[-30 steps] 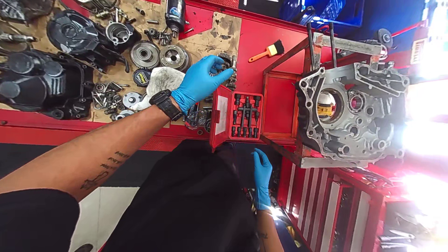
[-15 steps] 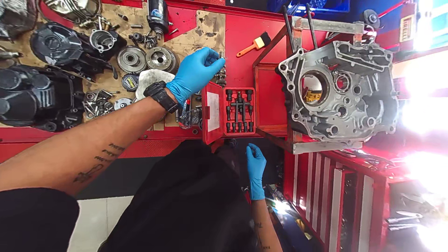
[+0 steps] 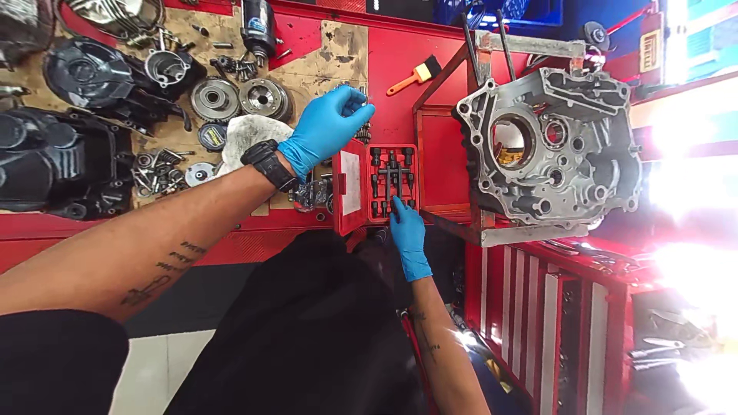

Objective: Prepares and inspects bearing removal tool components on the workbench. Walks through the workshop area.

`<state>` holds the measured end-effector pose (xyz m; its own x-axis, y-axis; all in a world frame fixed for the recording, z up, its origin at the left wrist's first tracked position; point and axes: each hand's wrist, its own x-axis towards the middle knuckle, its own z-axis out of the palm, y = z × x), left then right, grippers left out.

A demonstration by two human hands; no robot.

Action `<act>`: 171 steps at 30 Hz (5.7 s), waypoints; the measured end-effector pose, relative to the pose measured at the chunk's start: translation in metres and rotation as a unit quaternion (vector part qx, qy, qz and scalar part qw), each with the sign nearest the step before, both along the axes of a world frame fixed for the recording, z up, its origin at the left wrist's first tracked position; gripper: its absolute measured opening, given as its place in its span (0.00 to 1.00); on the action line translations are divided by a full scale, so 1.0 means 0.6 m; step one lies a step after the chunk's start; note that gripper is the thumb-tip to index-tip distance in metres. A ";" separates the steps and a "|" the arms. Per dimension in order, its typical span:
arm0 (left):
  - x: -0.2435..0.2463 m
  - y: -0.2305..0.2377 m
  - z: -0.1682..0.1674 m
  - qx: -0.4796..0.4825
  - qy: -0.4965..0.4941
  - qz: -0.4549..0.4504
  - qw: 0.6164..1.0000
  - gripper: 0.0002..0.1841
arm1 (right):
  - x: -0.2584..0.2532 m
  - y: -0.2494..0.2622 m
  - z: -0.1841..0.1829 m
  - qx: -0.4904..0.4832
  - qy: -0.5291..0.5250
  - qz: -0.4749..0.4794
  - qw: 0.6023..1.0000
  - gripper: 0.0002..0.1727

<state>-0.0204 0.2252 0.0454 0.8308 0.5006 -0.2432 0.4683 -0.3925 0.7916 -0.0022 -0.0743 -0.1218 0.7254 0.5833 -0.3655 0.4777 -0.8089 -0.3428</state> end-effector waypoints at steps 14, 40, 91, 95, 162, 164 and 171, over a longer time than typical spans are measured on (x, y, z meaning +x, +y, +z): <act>-0.024 -0.016 0.009 -0.029 -0.020 0.012 0.999 0.23 | -0.006 0.001 -0.013 0.064 -0.032 0.003 0.997 0.19; -0.016 -0.337 0.122 -0.278 -0.199 -0.302 0.890 0.10 | 0.050 -0.200 0.456 0.557 0.105 -0.096 0.818 0.26; 0.174 -0.560 0.041 0.053 -0.294 -0.319 0.899 0.19 | 0.490 -0.148 0.460 0.209 -0.133 0.185 0.951 0.12; 0.175 -0.560 0.041 0.051 -0.289 -0.326 0.899 0.19 | 0.490 -0.151 0.462 0.190 -0.129 0.179 0.957 0.13; -0.102 -0.386 -0.226 -0.030 0.259 -0.259 0.930 0.21 | 0.039 0.035 0.051 -0.084 0.004 0.011 0.996 0.16; -0.106 -0.387 -0.229 -0.020 0.272 -0.275 0.922 0.20 | 0.040 0.033 0.056 -0.071 0.003 0.008 0.997 0.12; -0.107 -0.386 -0.229 -0.008 0.287 -0.292 0.912 0.20 | 0.015 -0.017 0.112 0.092 -0.041 0.027 0.995 0.11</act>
<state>-0.0844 -0.0062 -0.0923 0.6888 0.0048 -0.7250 0.5212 -0.6983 0.4906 0.0068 -0.0845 -0.0544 0.7140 0.6737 -0.1903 0.5513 -0.7086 -0.4403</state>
